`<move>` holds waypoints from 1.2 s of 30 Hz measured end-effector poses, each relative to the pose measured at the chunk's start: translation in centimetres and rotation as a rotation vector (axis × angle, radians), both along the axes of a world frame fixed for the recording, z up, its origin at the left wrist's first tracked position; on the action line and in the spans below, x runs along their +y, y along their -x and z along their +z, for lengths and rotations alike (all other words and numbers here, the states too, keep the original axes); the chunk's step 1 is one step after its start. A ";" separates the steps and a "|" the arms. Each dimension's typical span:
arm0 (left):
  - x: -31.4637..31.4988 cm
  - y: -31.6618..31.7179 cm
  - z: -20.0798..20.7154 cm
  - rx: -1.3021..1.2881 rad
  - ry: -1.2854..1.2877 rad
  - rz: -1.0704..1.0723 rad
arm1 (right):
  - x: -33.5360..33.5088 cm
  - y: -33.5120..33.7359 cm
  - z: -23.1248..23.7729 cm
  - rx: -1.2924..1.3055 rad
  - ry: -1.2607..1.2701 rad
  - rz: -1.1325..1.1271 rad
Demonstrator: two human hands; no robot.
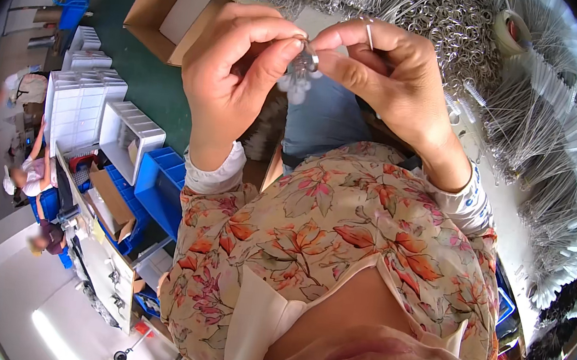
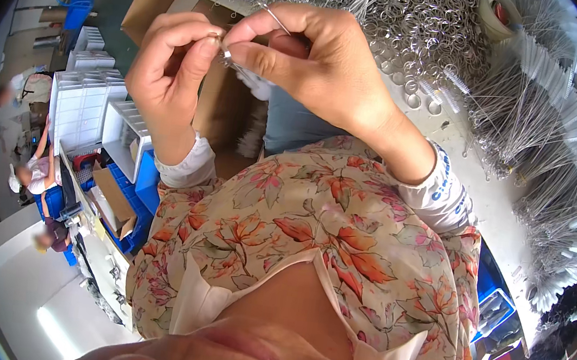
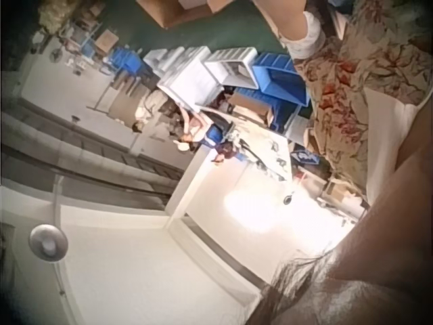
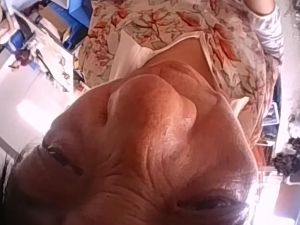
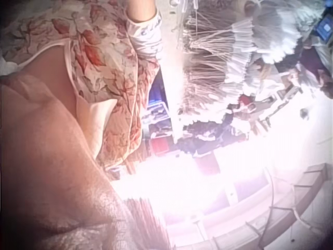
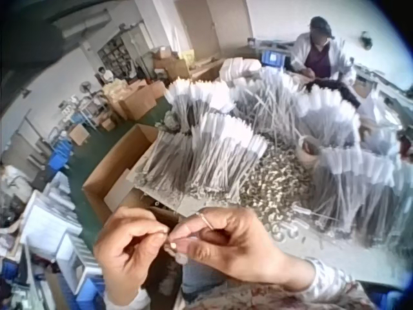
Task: Manually assembling white nylon bottle brushes by attaching them to metal rings.
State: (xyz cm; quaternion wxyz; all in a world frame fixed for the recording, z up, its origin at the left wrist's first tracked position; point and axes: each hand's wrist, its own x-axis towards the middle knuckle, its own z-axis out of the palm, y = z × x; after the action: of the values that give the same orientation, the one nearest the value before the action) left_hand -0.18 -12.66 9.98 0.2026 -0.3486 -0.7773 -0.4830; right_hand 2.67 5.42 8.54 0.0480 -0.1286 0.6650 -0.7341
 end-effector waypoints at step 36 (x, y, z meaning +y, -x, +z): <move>2.5 0.4 -4.2 -0.236 -0.559 0.026 | -1.5 1.7 -1.1 0.755 -0.233 -0.375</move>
State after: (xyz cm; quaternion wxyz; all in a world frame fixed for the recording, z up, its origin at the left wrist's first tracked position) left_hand -0.57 -10.11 5.81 0.2052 -0.2107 -0.6370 -0.7125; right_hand 0.99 3.89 7.48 -0.3184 -0.2588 0.7262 -0.5517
